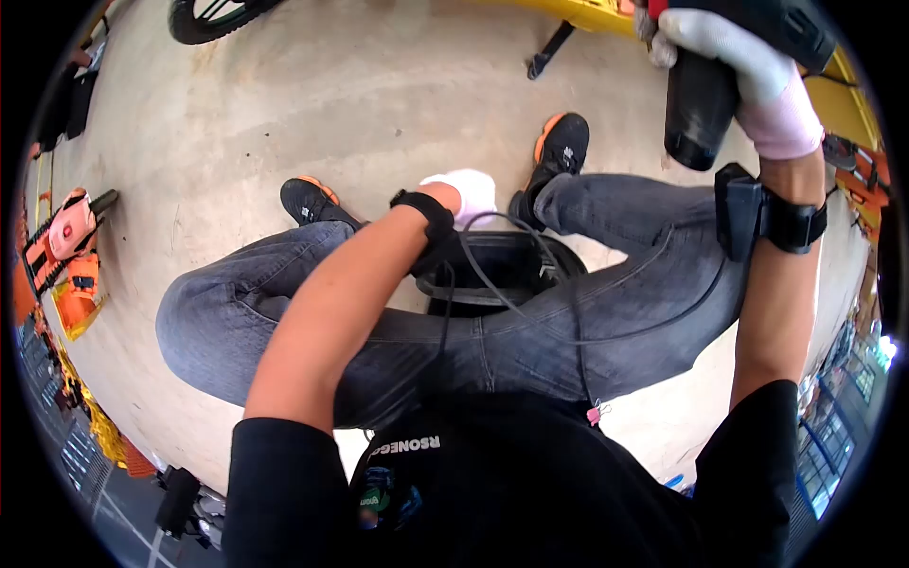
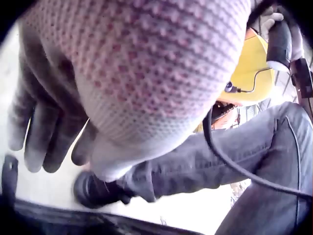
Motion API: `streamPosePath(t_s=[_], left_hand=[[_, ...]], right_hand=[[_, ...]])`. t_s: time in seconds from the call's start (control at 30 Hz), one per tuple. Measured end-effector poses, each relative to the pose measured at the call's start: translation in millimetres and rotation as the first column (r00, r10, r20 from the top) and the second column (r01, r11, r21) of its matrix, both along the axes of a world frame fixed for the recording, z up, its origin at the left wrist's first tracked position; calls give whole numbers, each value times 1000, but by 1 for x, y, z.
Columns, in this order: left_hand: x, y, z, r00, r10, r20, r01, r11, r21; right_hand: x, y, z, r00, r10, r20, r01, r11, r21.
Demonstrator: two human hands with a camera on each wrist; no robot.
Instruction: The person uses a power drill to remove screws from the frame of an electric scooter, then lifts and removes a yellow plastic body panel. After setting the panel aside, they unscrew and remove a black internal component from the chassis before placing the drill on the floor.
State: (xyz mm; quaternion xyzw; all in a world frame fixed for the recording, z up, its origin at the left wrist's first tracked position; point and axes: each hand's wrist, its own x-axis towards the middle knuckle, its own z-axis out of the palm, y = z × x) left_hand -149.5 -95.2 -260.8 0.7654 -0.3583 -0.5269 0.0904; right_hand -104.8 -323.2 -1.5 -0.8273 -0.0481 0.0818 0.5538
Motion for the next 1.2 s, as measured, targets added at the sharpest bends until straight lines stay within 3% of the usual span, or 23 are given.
streamPosePath(t_s=[0.03,0.1,0.13,0.17,0.23,0.27,0.3,0.43,0.47,0.53,0.57,0.67,0.7,0.73,0.77,0.83,1.0,1.03,1.1,1.2], left_hand=[[20,5,2,996,29,86,-26,999,-38],[56,19,34,971,111,212,-86,988,-125],[70,25,56,942,266,205,-213,945,-247],[83,33,77,891,415,186,-328,869,-372],[95,37,116,894,447,28,-381,792,-477],[93,39,131,887,462,-14,-403,757,-514],[92,41,143,882,467,-67,-425,723,-545],[92,69,180,950,314,-7,-288,862,-417],[92,80,184,941,339,-6,-309,849,-428],[94,105,188,970,236,58,-204,919,-337],[98,119,191,965,257,58,-222,911,-347],[118,165,204,974,217,68,-197,954,-224],[122,181,197,956,242,165,-189,940,-283],[129,197,191,938,312,149,-260,920,-293],[133,213,188,916,379,133,-326,896,-301],[139,240,173,843,528,106,-471,817,-333],[162,292,118,706,706,54,-643,672,-368],[169,299,107,662,750,-5,-715,629,-305],[179,305,83,674,738,9,-676,622,-396],[173,289,58,632,762,-139,-700,485,-524]], right_hand=[[8,-14,-7,990,138,2,-138,990,-24],[7,-19,-12,995,57,-82,-55,998,29],[6,-8,-16,997,38,62,-35,998,-48],[7,4,-11,997,-75,-27,73,996,-46],[10,16,-16,999,-21,40,24,996,-89],[5,22,-18,998,-41,-49,37,996,-84],[6,27,-27,1000,-18,-24,17,998,-63],[11,51,-52,983,171,-69,-182,964,-192],[13,60,-59,976,207,-61,-215,960,-180],[19,81,-66,950,311,-20,-298,892,-340],[23,91,-69,938,345,-29,-327,855,-404],[39,111,-109,949,294,110,-230,890,-394],[41,128,-114,954,270,133,-207,908,-363],[48,139,-117,953,289,91,-222,872,-437],[54,151,-129,974,226,4,-215,935,-281],[62,185,-127,971,238,-14,-232,931,-281],[99,242,-160,973,206,105,-168,941,-293],[107,255,-164,966,200,164,-139,936,-323],[121,281,-166,959,192,206,-118,938,-326],[136,313,-177,990,102,102,-98,994,-48]])
